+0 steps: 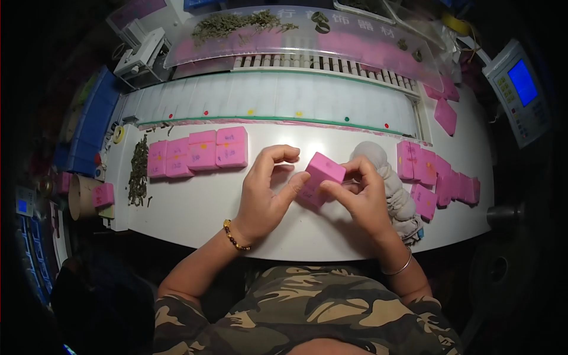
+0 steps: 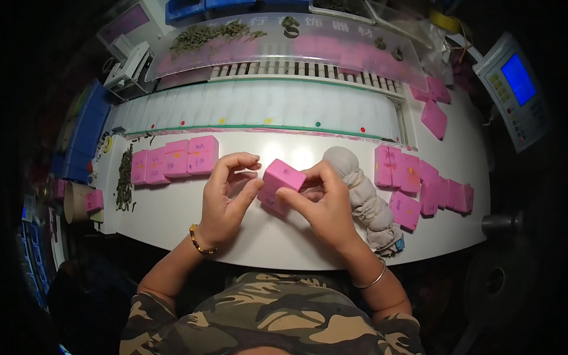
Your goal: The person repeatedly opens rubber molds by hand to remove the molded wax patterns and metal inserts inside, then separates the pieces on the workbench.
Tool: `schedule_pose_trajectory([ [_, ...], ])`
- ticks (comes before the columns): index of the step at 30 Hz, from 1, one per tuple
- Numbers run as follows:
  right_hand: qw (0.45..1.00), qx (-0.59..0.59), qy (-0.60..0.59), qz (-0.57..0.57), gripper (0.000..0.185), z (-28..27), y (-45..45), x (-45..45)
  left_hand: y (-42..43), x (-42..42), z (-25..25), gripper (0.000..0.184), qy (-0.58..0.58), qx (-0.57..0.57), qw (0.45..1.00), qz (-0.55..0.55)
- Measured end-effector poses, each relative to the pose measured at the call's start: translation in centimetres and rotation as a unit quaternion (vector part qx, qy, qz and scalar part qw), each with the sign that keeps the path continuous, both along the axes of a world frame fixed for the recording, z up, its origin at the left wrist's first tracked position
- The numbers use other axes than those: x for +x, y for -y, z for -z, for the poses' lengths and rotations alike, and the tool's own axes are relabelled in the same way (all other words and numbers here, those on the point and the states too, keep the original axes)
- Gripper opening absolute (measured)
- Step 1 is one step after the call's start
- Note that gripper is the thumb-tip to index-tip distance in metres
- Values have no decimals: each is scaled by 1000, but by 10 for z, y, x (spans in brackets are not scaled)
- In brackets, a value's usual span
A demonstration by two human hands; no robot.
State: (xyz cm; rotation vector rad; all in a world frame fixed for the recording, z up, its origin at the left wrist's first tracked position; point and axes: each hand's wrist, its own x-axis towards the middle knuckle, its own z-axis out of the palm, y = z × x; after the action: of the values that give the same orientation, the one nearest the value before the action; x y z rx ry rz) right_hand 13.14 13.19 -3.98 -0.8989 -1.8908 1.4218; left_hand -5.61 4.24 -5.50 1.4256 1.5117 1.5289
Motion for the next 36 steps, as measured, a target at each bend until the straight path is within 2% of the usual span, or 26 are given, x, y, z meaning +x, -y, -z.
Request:
schedule_pose_trajectory([
  [1,993,-101,-49,25,29,-2,-1,0,0,-1,-5,37,-2,1,1000,-1],
  [2,974,-201,-97,50,28,-3,-2,0,2,0,-13,43,-139,46,989,-25],
  [3,972,-212,-95,38,28,-2,-6,2,3,0,-19,48,-274,90,956,-49],
  [4,972,-211,-97,35,28,-4,-6,1,4,6,-20,48,-277,91,955,-51],
  [6,955,-267,-131,6,26,-9,-2,2,4,23,-21,54,-161,43,986,10],
  [8,964,-238,-118,-13,25,-4,-1,3,0,17,-30,48,-149,19,989,6],
  [10,942,-292,-162,12,28,-1,1,3,-11,-1,-37,41,-197,-2,980,31],
  [11,938,-312,-148,3,38,0,2,6,-20,-13,-37,37,-196,-9,981,11],
  [13,949,-288,-131,-10,42,-1,4,9,-40,-48,-38,33,-218,-16,975,-50],
  [15,962,-249,-103,-32,46,2,7,16,-61,-94,-35,33,-245,-68,958,-132],
  [17,959,-268,-85,-37,45,1,7,25,-78,-145,-16,35,-313,-93,923,-201],
  [18,954,-290,-63,-44,44,1,8,27,-82,-158,-14,39,-311,-135,916,-214],
  [19,948,-305,-75,-43,35,-1,10,29,-85,-164,-7,39,-315,-132,914,-220],
  [20,948,-306,-76,-43,35,-3,10,30,-87,-169,1,40,-318,-131,911,-228],
  [22,910,-387,-9,-148,26,-9,7,30,-95,-170,-3,42,-332,-137,904,-231],
  [24,906,-388,22,-168,24,-14,14,19,-101,-172,-2,43,-344,-143,898,-236],
  [27,918,-331,-16,-217,42,6,24,1,-105,-175,-5,47,-357,-152,881,-269],
  [29,933,-305,-40,-187,45,13,22,-4,-97,-178,-13,51,-493,-142,814,-272],
  [30,945,-280,-64,-157,49,16,19,-8,-91,-172,-22,51,-492,-143,814,-273],
  [32,961,-253,-62,-93,53,23,8,-6,-70,-158,-47,57,-306,-146,929,-150],
  [33,976,-198,-63,-63,53,27,2,-5,-61,-155,-60,68,-272,-215,935,-79],
  [34,987,-141,-64,-33,53,30,-4,-4,-50,-154,-65,68,-272,-218,934,-81],
  [36,990,-127,-52,-22,53,21,-8,-3,-27,-152,-67,77,-349,-255,894,119],
])
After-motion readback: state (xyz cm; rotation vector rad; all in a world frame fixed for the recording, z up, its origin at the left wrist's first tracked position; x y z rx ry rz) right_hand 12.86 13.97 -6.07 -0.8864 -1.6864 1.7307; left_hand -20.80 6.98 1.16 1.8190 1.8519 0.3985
